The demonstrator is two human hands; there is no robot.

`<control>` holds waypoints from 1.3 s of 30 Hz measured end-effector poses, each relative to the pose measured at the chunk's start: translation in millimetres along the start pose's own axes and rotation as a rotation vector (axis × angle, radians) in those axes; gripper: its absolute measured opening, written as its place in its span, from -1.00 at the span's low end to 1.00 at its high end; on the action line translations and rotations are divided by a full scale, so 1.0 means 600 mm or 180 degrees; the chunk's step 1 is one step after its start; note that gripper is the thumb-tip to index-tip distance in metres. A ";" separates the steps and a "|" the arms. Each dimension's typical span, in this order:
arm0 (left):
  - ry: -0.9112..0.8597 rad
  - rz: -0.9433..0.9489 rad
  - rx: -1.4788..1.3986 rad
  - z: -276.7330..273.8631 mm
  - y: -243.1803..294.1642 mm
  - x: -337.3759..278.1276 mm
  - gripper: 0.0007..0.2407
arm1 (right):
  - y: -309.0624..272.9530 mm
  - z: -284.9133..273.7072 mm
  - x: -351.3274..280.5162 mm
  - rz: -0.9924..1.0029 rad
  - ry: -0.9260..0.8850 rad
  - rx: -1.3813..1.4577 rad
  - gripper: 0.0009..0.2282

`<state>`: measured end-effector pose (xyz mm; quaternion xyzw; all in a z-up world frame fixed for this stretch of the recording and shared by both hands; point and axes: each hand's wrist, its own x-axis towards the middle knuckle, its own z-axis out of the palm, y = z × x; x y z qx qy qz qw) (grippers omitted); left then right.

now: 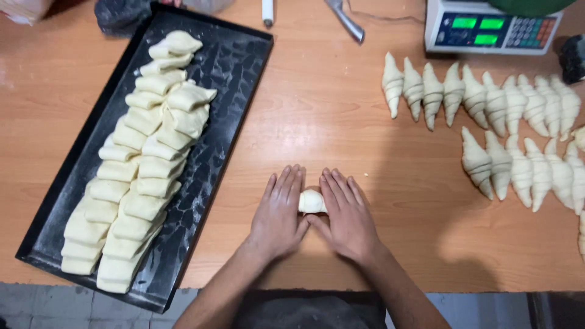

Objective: Rolling cut pieces of dough into croissant shapes at a bakery workbench.

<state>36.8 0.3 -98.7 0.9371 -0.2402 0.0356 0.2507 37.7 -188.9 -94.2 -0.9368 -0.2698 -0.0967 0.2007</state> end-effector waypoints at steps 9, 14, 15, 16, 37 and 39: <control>0.0058 0.0124 -0.0796 0.003 -0.015 -0.066 -0.68 | 0.026 -0.025 -0.043 0.0164 -0.0476 0.1271 -0.63; 0.0493 0.0470 -0.0145 0.018 0.033 -0.098 -0.65 | 0.049 0.000 0.018 0.0794 -0.0758 0.0949 -0.61; 0.0642 0.0705 -0.0025 0.038 0.033 -0.110 -0.65 | 0.062 0.018 0.030 0.0768 -0.0578 0.0568 -0.57; 0.0626 0.0713 -0.0014 0.042 0.047 -0.120 -0.65 | 0.061 0.016 0.031 0.0777 -0.0567 0.0584 -0.57; -0.1304 -0.0660 0.0368 -0.017 0.016 0.161 -0.56 | 0.060 0.068 -0.108 0.2338 -0.0238 0.4945 -0.63; -0.1561 -0.1025 -0.0670 -0.068 0.075 0.169 -0.54 | 0.076 0.072 -0.075 0.2449 0.0680 0.6220 -0.58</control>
